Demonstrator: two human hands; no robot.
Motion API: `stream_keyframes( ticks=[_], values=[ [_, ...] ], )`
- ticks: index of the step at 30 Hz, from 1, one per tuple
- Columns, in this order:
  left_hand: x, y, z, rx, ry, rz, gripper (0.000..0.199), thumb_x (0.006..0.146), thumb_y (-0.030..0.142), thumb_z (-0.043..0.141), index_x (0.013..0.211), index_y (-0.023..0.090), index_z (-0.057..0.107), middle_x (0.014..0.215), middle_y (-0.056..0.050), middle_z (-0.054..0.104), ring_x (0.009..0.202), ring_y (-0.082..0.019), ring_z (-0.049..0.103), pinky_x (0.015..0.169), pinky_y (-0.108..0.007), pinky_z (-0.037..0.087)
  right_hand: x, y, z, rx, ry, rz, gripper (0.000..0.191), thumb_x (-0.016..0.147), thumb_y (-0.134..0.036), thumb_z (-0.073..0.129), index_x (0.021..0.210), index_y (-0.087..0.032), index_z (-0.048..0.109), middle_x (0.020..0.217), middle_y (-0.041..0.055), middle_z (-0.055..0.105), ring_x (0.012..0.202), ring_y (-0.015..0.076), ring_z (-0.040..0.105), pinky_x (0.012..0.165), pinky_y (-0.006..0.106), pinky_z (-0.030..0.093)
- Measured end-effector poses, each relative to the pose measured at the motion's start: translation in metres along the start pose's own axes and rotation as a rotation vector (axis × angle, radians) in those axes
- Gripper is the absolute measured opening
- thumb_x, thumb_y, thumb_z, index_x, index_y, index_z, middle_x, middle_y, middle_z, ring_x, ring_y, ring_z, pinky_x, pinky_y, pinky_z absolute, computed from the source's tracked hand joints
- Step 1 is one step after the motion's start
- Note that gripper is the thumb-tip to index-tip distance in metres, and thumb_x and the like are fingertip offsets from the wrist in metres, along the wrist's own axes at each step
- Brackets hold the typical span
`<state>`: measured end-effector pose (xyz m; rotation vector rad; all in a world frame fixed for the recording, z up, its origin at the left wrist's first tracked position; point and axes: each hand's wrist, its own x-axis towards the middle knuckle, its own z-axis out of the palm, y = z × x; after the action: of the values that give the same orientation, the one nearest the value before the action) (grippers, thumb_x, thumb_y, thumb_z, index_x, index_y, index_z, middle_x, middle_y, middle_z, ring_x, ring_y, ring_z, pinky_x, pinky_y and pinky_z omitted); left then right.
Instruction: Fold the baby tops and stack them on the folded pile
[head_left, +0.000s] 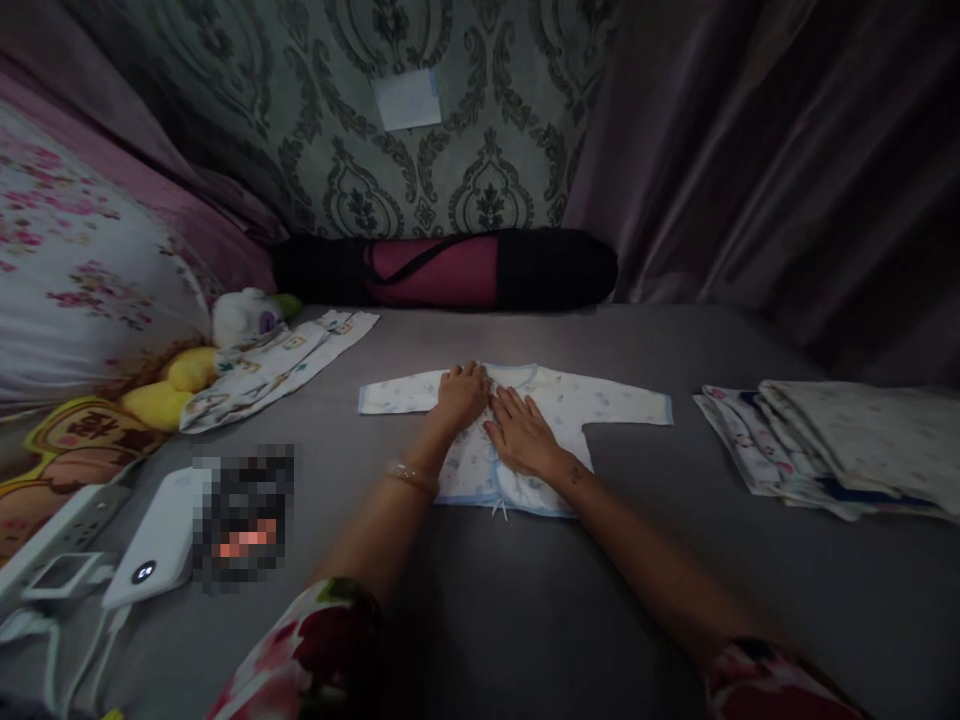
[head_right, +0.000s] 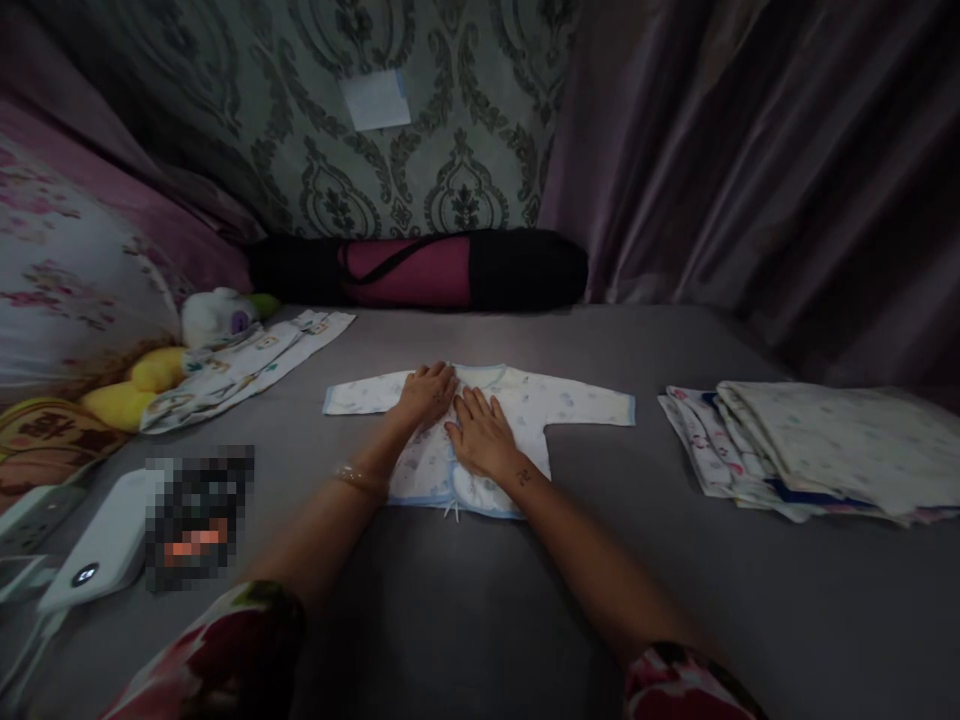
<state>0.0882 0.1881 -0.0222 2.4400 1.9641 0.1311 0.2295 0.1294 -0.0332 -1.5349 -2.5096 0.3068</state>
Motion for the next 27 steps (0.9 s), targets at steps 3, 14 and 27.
stream_keyframes(
  ticks=[3, 14, 27],
  values=[
    [0.004, 0.000, 0.005, -0.012, 0.070, -0.050, 0.044, 0.097, 0.038, 0.033, 0.134, 0.022, 0.048, 0.135, -0.010, 0.052, 0.115, -0.029, 0.047, 0.096, -0.043, 0.038, -0.001, 0.002, 0.002, -0.006, 0.017, -0.002, 0.061, 0.098, -0.043, 0.023, 0.147, -0.008, 0.034, 0.155, 0.0123, 0.027, 0.145, 0.0255, 0.015, 0.117, 0.045, 0.010],
    [0.031, -0.007, 0.003, -0.169, 0.098, -0.216, 0.039, 0.094, 0.019, 0.034, 0.120, 0.026, 0.061, 0.121, -0.007, 0.061, 0.108, -0.027, 0.055, 0.090, -0.041, 0.042, -0.004, 0.001, -0.007, 0.089, -0.035, 0.000, 0.062, 0.098, -0.045, 0.023, 0.148, -0.010, 0.032, 0.157, 0.0120, 0.023, 0.146, 0.0244, 0.011, 0.117, 0.046, 0.006],
    [0.001, 0.074, 0.016, -0.147, 0.016, 0.268, 0.049, 0.099, 0.031, 0.024, 0.142, 0.014, 0.039, 0.150, -0.011, 0.038, 0.141, -0.024, 0.029, 0.115, -0.043, 0.023, -0.004, 0.080, -0.019, -0.073, 0.124, 0.207, 0.055, 0.096, -0.028, 0.026, 0.145, -0.005, 0.035, 0.153, 0.0142, 0.031, 0.143, 0.0254, 0.021, 0.116, 0.048, 0.011]
  ],
)
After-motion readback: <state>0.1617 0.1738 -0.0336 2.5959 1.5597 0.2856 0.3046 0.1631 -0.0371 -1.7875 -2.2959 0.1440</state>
